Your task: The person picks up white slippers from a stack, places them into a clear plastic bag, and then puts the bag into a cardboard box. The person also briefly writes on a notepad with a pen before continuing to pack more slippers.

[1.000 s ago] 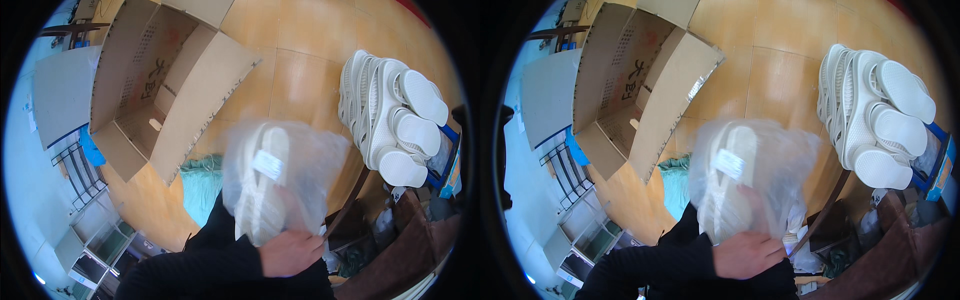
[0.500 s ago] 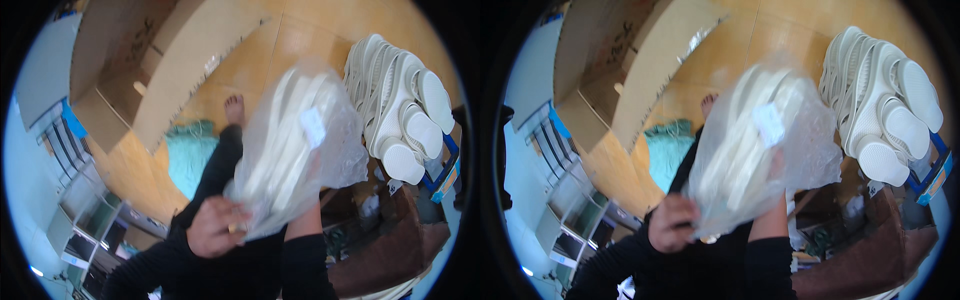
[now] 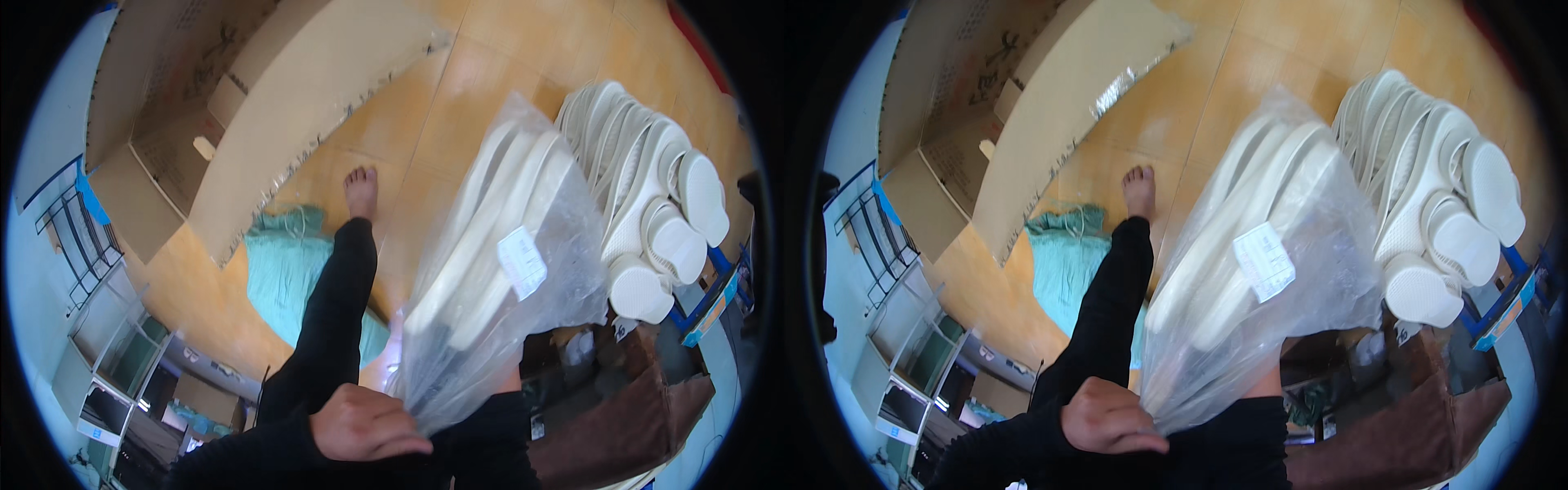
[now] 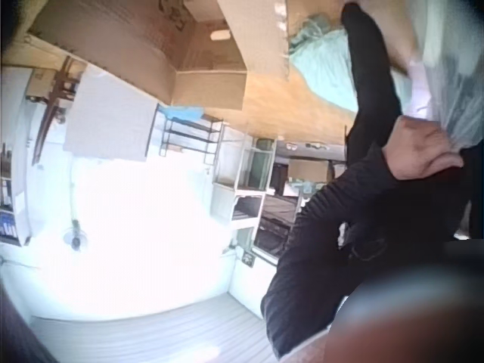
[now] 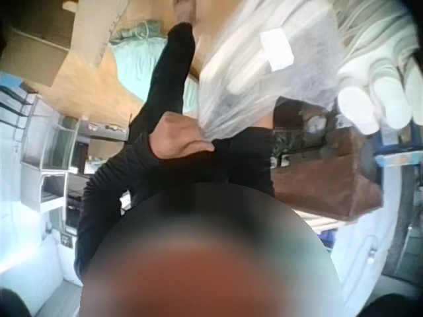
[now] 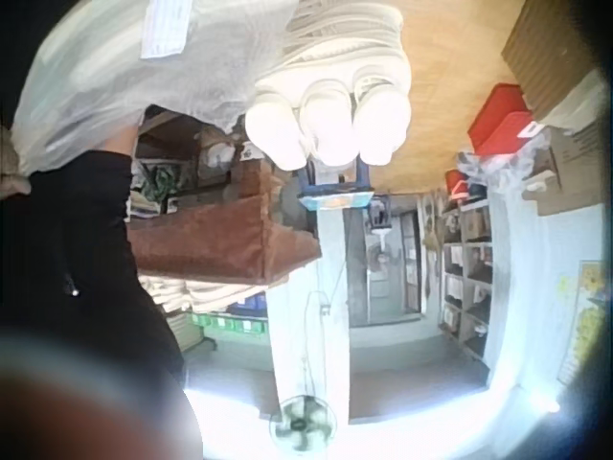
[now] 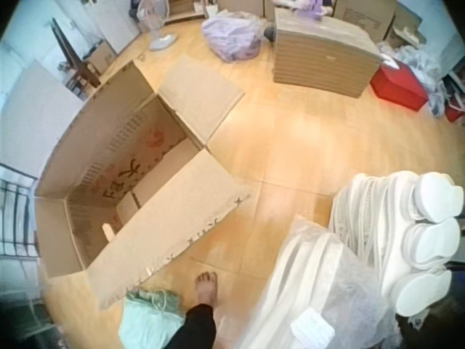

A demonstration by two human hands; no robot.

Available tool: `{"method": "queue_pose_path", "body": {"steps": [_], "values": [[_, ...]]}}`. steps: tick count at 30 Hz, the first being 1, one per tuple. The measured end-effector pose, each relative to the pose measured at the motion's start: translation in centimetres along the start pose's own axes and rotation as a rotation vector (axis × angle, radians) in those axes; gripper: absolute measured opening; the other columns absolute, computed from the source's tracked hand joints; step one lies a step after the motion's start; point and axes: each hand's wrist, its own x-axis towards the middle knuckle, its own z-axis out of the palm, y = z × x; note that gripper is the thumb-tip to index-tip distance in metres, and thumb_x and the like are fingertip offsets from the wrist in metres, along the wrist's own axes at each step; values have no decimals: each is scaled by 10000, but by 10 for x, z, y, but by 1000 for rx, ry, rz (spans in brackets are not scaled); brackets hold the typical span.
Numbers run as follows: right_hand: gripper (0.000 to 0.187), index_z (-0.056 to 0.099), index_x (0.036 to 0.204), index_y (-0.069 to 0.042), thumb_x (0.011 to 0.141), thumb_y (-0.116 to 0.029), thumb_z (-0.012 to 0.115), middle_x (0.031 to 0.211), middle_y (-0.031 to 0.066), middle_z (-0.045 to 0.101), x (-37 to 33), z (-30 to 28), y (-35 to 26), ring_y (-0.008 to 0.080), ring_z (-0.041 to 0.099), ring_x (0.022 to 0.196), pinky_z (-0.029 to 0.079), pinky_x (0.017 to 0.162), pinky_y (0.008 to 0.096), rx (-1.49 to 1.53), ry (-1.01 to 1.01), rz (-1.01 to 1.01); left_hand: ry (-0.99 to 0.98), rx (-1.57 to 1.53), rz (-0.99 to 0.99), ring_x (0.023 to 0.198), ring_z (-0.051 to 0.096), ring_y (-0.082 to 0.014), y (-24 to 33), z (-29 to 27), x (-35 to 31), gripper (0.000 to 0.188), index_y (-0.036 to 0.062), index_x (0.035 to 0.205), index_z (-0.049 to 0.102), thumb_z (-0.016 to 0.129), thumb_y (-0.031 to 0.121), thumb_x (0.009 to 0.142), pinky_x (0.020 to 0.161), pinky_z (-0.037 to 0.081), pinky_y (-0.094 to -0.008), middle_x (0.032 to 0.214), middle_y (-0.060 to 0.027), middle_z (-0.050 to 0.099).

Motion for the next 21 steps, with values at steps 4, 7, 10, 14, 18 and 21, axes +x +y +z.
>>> {"method": "queue_pose_path", "body": {"steps": [4, 7, 10, 14, 18, 21], "values": [[864, 414, 1455, 27, 818, -408, 804, 1353, 186, 584, 30, -13, -10, 322, 607, 1167, 468, 1038, 400, 156, 8, 1, 201, 488, -312, 906, 615, -275, 2, -22, 9, 342, 92, 932, 706, 836, 345, 741, 756, 482, -404, 967, -93, 600], [869, 414, 1455, 26, 820, -421, 803, 1355, 187, 583, 53, -15, -4, 326, 607, 1167, 468, 1038, 402, 149, 59, 5, 265, 554, -101, 1122, 572, -338, -14, -6, 39, 534, 99, 1134, 681, 847, 345, 690, 904, 458, -469, 1236, -146, 564], [896, 408, 1459, 25, 816, -462, 799, 1367, 200, 574, 77, -10, 10, 348, 604, 1170, 468, 1040, 411, -289, 200, -188, 52, 718, -7, 1130, 562, -341, -53, 34, 84, 603, 110, 1254, 631, 801, 282, 701, 916, 458, -451, 1278, -148, 542], [978, 361, 1493, 32, 823, -560, 757, 1518, 240, 404, 111, -4, 17, 351, 432, 1369, 351, 1147, 419, -1648, 518, -483, 97, 620, -70, 975, 601, -279, -123, 57, 134, 344, 85, 1115, 660, 683, 150, 779, 845, 482, -363, 1106, -104, 585], [821, 481, 1415, 27, 852, -514, 735, 1447, 232, 483, 139, -10, 2, 304, 448, 1363, 380, 1117, 404, -1065, 61, 22, 147, 346, 92, 900, 606, -260, -148, 54, 159, 211, 63, 966, 654, 651, 113, 762, 812, 499, -361, 962, -87, 592], [758, 500, 1386, 26, 865, -478, 719, 1405, 227, 510, 157, -11, 2, 307, 474, 1326, 398, 1093, 406, -946, 6, -7, 214, 168, 160, 904, 621, -277, -152, 55, 164, 174, 61, 897, 619, 651, 132, 741, 797, 517, -378, 946, -108, 603]]}}
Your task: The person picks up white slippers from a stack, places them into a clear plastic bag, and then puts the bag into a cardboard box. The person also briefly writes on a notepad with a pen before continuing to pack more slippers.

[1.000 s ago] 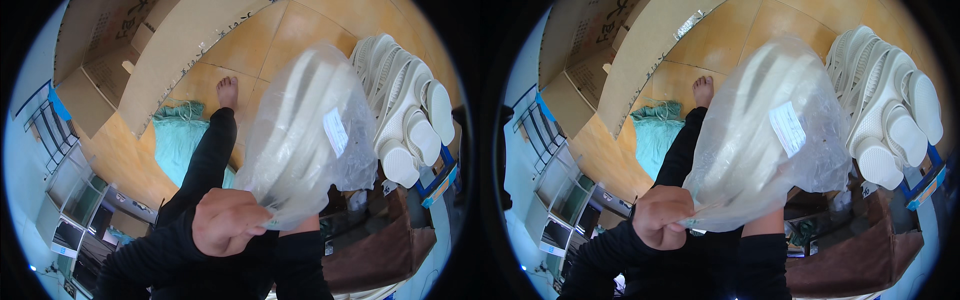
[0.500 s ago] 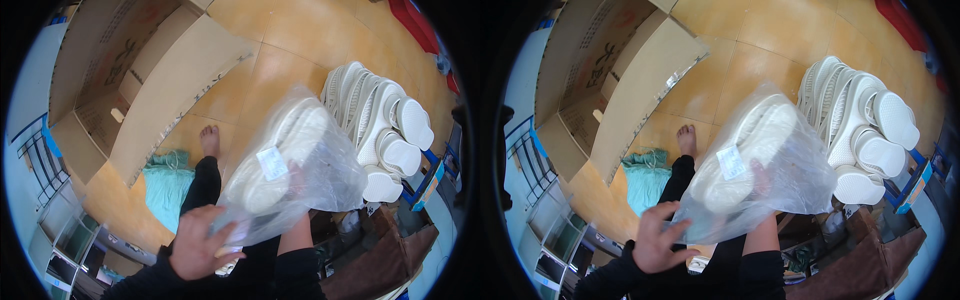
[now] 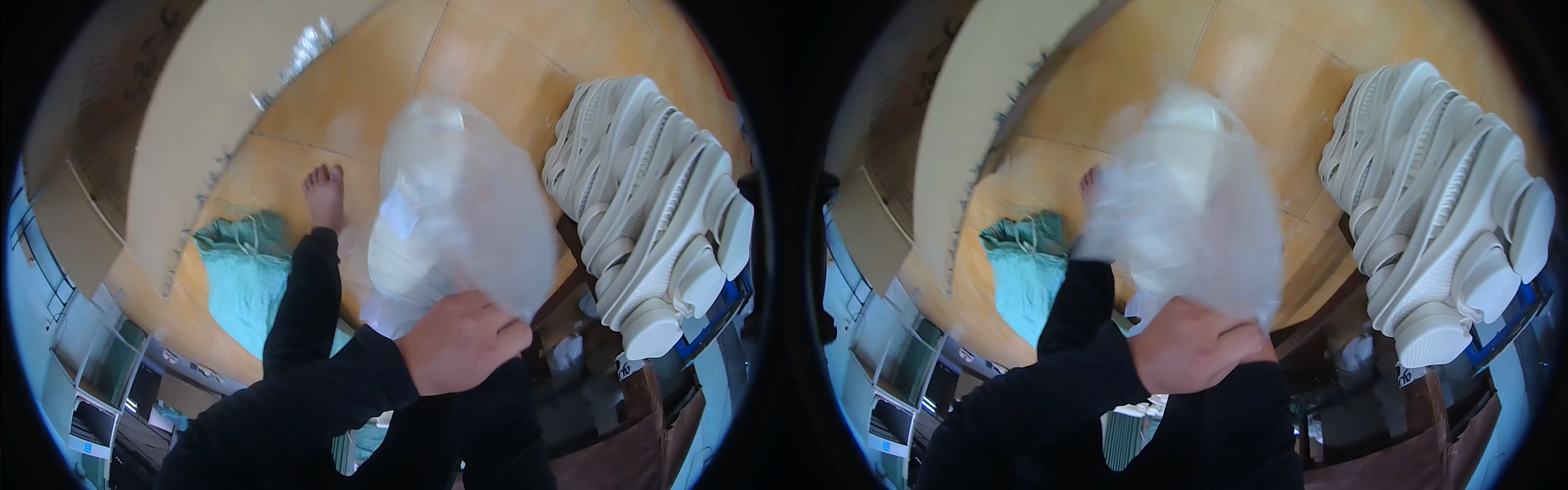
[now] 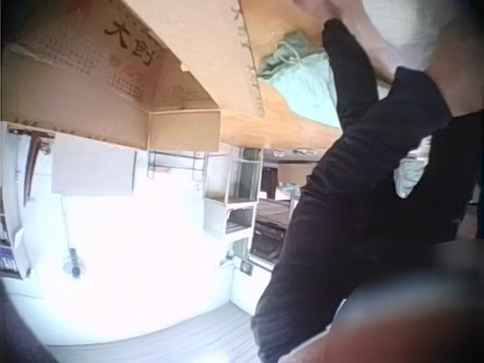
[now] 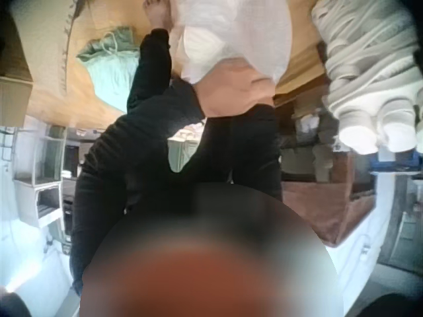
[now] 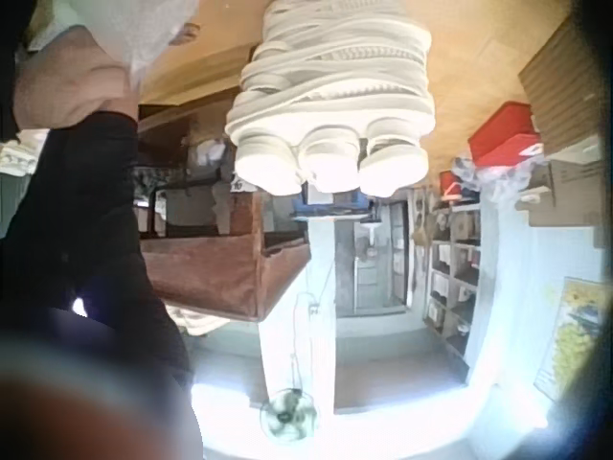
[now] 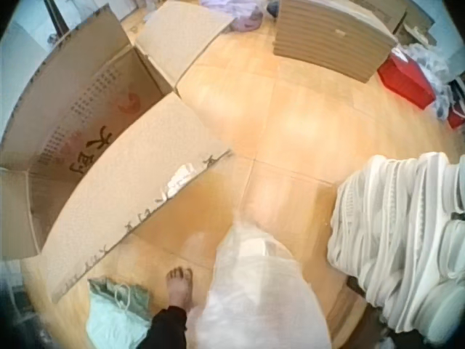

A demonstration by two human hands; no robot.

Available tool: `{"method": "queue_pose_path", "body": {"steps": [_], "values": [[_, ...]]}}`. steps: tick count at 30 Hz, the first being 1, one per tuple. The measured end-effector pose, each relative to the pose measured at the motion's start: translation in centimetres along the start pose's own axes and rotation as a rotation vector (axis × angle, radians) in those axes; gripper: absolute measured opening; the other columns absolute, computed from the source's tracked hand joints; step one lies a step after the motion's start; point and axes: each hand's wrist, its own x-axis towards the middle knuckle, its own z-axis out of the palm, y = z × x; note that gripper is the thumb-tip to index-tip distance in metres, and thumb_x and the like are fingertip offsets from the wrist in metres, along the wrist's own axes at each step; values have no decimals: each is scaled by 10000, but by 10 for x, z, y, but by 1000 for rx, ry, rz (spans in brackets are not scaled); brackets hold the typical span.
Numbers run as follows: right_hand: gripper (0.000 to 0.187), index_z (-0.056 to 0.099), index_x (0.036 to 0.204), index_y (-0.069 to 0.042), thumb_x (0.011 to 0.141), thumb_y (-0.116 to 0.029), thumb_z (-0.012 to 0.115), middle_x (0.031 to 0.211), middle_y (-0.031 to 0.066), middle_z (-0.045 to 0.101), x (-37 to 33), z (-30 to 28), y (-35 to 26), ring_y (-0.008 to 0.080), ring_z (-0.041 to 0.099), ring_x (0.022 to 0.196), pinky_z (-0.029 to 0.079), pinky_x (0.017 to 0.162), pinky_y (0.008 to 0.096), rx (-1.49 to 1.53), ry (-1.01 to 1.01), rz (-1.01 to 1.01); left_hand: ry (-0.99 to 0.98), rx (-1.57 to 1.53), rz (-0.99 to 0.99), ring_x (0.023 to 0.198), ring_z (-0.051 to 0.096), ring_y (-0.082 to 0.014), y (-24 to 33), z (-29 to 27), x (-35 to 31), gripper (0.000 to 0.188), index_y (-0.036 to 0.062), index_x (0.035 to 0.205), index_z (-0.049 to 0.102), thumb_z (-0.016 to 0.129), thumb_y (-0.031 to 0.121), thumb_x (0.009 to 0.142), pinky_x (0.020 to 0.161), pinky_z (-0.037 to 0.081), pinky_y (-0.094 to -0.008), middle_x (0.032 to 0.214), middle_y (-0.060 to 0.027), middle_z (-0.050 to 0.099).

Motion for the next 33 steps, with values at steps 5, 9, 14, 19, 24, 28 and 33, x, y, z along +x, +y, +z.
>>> {"method": "queue_pose_path", "body": {"steps": [5, 9, 14, 19, 24, 28, 33], "values": [[653, 533, 1338, 23, 885, -419, 692, 1334, 218, 554, 42, 6, 5, 311, 519, 1266, 427, 1053, 408, 41, 0, -37, 126, 43, -102, 776, 632, -316, -41, -4, -4, 140, 59, 949, 628, 621, 158, 850, 665, 511, -420, 839, -119, 551], [570, 558, 1299, 21, 901, -372, 670, 1277, 210, 589, 78, 6, 13, 315, 554, 1217, 450, 1021, 409, 84, -4, -87, -4, 264, -113, 683, 633, -261, -93, -24, 1, 121, 73, 942, 610, 631, 113, 830, 537, 511, -356, 813, -89, 513], [469, 591, 1250, 18, 921, -312, 643, 1207, 201, 633, 100, 4, 21, 319, 599, 1156, 480, 980, 412, 129, -17, -135, 181, 332, 45, 723, 659, -221, -116, -37, 8, 126, 9, 888, 689, 732, -16, 773, 655, 503, -302, 837, -79, 669], [374, 623, 1201, 16, 941, -253, 616, 1136, 192, 677, 56, 22, 12, 324, 643, 1096, 509, 940, 414, 296, -9, -190, 522, -306, -525, 770, 687, -226, -97, -27, 36, 53, 39, 900, 669, 690, 21, 855, 701, 513, -298, 900, -83, 664], [290, 659, 1142, -27, 947, -225, 574, 1076, 168, 700, -3, 37, 1, 302, 678, 1013, 523, 891, 406, -107, 531, -552, 386, 123, -456, 760, 655, -252, -82, -26, 42, 119, 36, 899, 666, 718, 132, 852, 720, 507, -349, 888, -106, 634], [202, 699, 1010, -44, 887, -176, 608, 1054, 173, 706, -29, 44, 19, 348, 660, 992, 510, 887, 426, -174, 171, -303, -80, 566, -248, 739, 578, -302, -76, -16, 19, 143, 13, 875, 655, 720, 129, 823, 748, 468, -398, 847, -121, 580], [245, 697, 1056, -23, 888, -192, 642, 973, 177, 721, -13, 56, 42, 336, 691, 903, 527, 850, 403, 272, 489, 104, 55, 446, -401, 832, 566, -284, -91, -2, 11, 86, 28, 893, 707, 636, 68, 865, 773, 455, -379, 858, -134, 587]]}}
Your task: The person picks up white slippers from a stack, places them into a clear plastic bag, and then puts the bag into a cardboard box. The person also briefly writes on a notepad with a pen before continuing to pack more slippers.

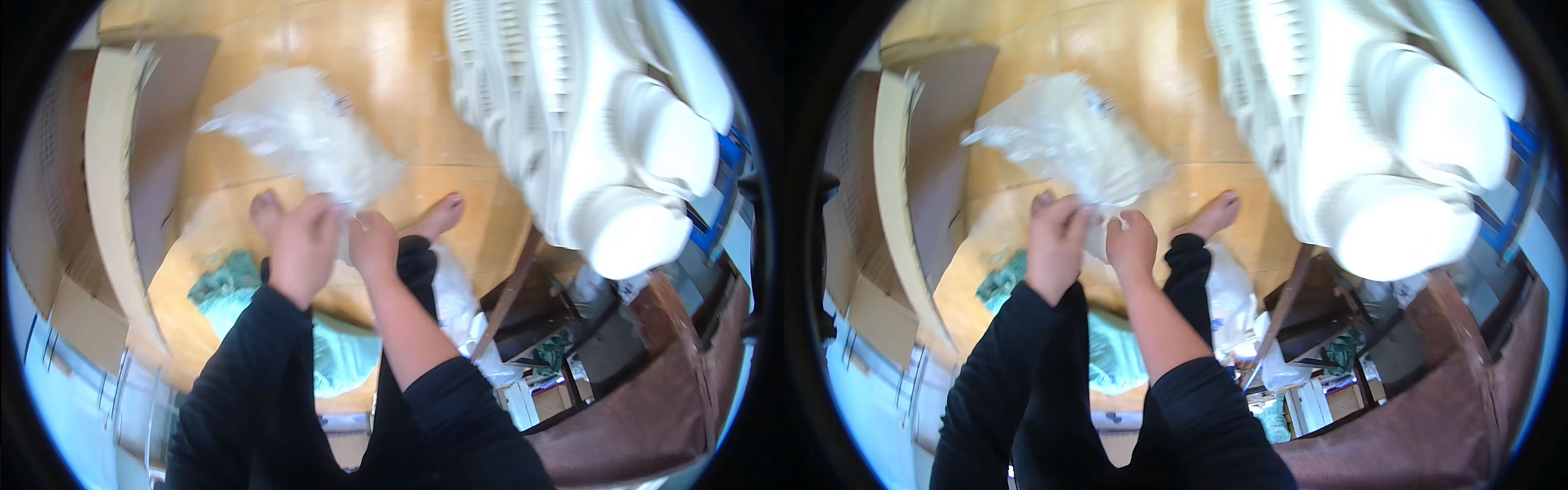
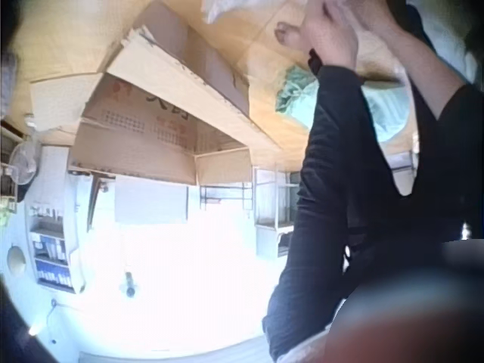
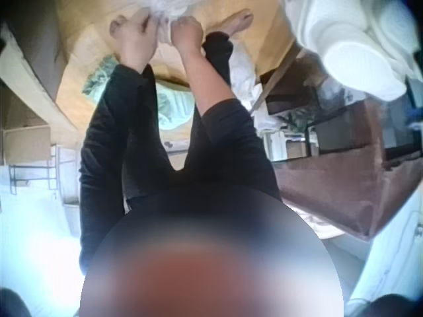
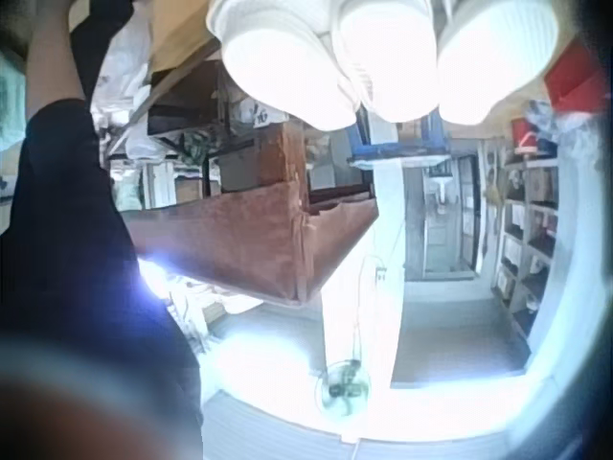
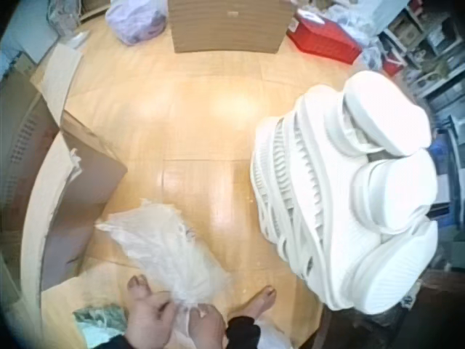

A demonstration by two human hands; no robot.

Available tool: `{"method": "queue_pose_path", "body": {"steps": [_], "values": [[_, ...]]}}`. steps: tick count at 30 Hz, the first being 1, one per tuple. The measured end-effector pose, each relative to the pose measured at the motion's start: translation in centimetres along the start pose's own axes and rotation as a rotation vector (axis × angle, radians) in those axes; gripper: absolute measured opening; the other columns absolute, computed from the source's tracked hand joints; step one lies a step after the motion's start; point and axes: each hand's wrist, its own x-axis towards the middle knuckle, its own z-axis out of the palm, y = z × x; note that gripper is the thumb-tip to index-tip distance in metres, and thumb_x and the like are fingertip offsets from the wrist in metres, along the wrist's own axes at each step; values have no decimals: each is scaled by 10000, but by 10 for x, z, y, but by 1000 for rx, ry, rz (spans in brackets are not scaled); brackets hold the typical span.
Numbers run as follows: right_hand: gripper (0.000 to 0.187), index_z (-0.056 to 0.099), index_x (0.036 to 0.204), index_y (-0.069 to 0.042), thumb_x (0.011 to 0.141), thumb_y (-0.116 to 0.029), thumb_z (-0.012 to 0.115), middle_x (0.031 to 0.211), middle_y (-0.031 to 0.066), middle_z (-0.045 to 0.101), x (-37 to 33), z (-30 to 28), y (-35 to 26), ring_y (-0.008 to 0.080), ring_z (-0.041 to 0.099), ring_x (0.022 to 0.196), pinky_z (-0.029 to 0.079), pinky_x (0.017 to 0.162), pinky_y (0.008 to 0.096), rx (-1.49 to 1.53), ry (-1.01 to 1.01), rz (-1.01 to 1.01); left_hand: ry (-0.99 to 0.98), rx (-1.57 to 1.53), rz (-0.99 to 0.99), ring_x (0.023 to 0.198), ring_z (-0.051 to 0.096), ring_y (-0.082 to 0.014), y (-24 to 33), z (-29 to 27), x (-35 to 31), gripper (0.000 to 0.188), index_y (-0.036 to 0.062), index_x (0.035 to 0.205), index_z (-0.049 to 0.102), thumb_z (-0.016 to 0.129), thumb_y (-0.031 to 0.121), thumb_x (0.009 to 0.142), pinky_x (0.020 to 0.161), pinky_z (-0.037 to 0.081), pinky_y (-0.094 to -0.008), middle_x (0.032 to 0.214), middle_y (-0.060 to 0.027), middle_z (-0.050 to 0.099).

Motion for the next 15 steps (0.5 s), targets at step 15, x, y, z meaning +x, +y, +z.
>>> {"method": "queue_pose_path", "body": {"steps": [15], "values": [[607, 368, 1475, -50, 1037, -445, 515, 1410, 135, 510, -82, -295, -72, 287, 506, 1289, 400, 1071, 530, 1268, 301, -101, -21, 204, 217, 919, 610, -389, 17, -31, 6, 232, 8, 1017, 647, 675, 24, 787, 833, 497, -439, 1041, -176, 603]]}}
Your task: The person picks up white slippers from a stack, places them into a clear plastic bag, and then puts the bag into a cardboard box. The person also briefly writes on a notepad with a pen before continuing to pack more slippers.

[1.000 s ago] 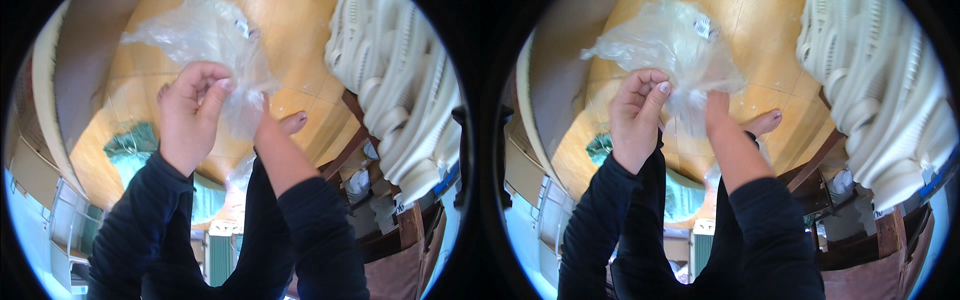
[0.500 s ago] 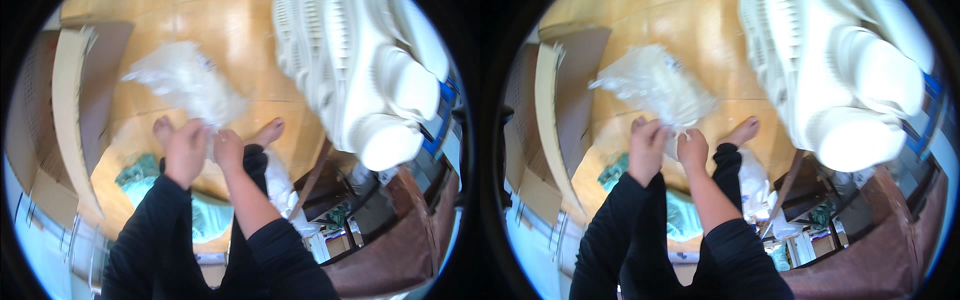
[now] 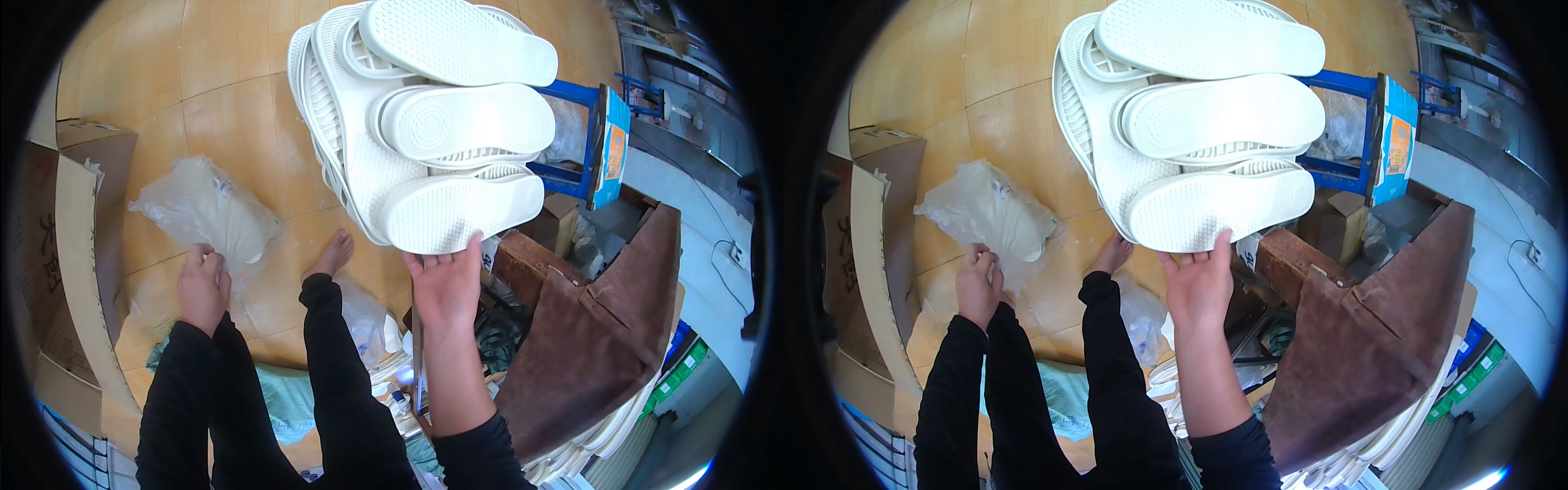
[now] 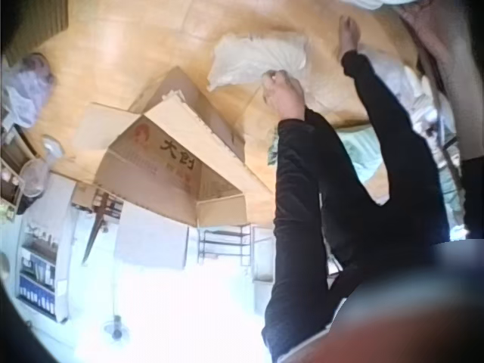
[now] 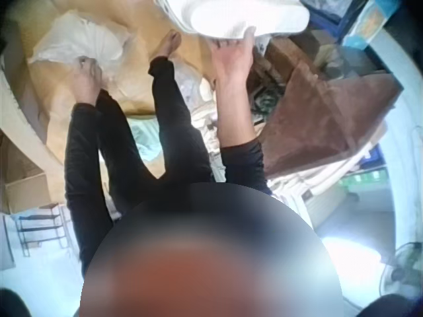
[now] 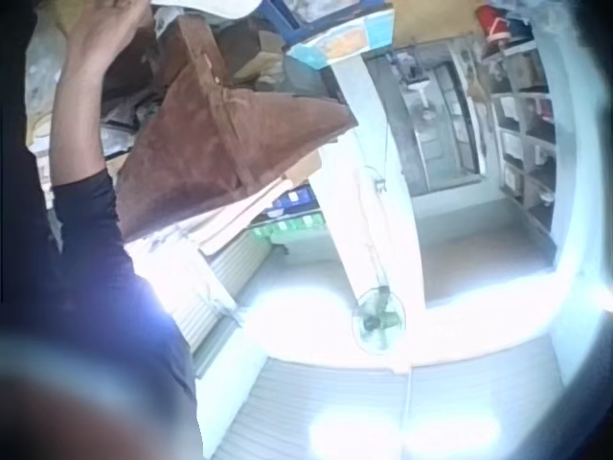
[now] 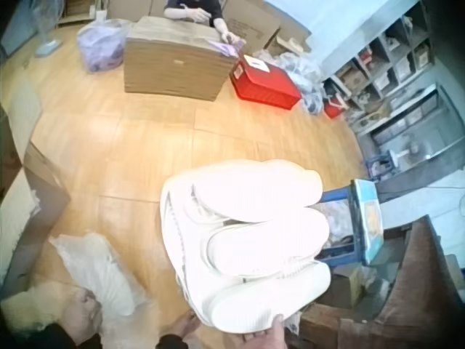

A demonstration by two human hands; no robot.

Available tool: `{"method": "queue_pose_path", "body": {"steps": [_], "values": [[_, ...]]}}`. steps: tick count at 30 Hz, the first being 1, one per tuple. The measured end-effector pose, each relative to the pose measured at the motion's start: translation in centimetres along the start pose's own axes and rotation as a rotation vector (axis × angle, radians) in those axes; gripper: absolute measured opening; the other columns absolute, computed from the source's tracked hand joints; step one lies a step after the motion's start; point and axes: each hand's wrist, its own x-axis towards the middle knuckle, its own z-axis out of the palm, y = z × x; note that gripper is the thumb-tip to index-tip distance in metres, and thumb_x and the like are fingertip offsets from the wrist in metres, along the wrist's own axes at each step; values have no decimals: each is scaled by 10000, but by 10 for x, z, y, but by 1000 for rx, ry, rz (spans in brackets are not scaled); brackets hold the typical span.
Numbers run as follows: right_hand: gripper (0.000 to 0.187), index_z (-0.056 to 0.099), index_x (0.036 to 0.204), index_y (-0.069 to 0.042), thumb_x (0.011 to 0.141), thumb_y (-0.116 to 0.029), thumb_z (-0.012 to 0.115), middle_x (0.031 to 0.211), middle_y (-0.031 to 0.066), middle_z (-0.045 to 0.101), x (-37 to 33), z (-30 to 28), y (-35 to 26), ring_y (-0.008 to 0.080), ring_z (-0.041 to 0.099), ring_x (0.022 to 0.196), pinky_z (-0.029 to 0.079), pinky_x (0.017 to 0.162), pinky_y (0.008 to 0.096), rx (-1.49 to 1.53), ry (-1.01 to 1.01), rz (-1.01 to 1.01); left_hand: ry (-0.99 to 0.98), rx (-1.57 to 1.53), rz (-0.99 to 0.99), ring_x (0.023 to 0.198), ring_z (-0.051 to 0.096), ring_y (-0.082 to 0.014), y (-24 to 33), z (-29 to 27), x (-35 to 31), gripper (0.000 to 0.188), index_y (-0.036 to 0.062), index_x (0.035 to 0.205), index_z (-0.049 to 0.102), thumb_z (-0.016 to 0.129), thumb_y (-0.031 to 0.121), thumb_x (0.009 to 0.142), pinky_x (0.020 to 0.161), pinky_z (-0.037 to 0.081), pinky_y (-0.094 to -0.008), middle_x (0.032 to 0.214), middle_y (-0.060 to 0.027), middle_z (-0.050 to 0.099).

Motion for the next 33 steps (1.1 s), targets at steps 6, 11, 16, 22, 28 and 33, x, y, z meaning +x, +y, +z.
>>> {"method": "queue_pose_path", "body": {"steps": [6, 11, 16, 22, 28, 33], "values": [[533, 395, 1455, -19, 1043, -341, 502, 1402, 125, 544, -8, 12, -18, 278, 542, 1287, 425, 1100, 443, 123, 20, -83, 102, -50, -65, 878, 634, -333, 9, 2, 4, 172, 28, 988, 731, 664, 71, 836, 753, 507, -420, 809, -142, 665], [540, 378, 1449, 55, 1043, -289, 475, 1398, 183, 533, -56, 23, -33, 286, 582, 1236, 466, 1060, 445, 115, 49, -185, 51, -289, -535, 876, 603, -322, 15, 26, -5, 137, 48, 914, 686, 706, 157, 834, 881, 438, -459, 816, -128, 696], [541, 421, 1399, 94, 1045, -310, 491, 1336, 175, 564, -17, 48, -37, 251, 597, 1192, 480, 1019, 392, 91, -137, -450, -35, -240, -420, 963, 607, -294, 31, 23, -8, 209, 7, 977, 674, 715, 157, 838, 893, 453, -397, 898, -133, 677], [571, 548, 1216, 96, 1034, -444, 508, 925, 156, 682, 54, 84, -43, 203, 684, 716, 556, 594, 329, -399, -68, -211, 181, -629, 106, 1074, 599, -257, 142, -42, 77, 403, -31, 1209, 629, 708, 161, 863, 971, 442, -360, 1134, -163, 631], [670, 450, 1368, 72, 1063, -519, 374, 1162, 206, 651, 41, 61, -51, 265, 697, 962, 575, 778, 405, -451, -73, -223, 88, -560, 14, 1134, 581, -368, 257, -55, 168, 674, -64, 1253, 602, 760, 438, 833, 1033, 434, -401, 1221, -258, 580], [644, 353, 1487, 24, 1088, -481, 315, 1419, 178, 508, 53, 63, -51, 284, 533, 1296, 469, 1032, 470, -312, -183, -268, 119, -224, 68, 1092, 620, -413, 277, -49, 172, 833, -150, 1186, 589, 797, 526, 748, 966, 493, -432, 1192, -335, 585]]}}
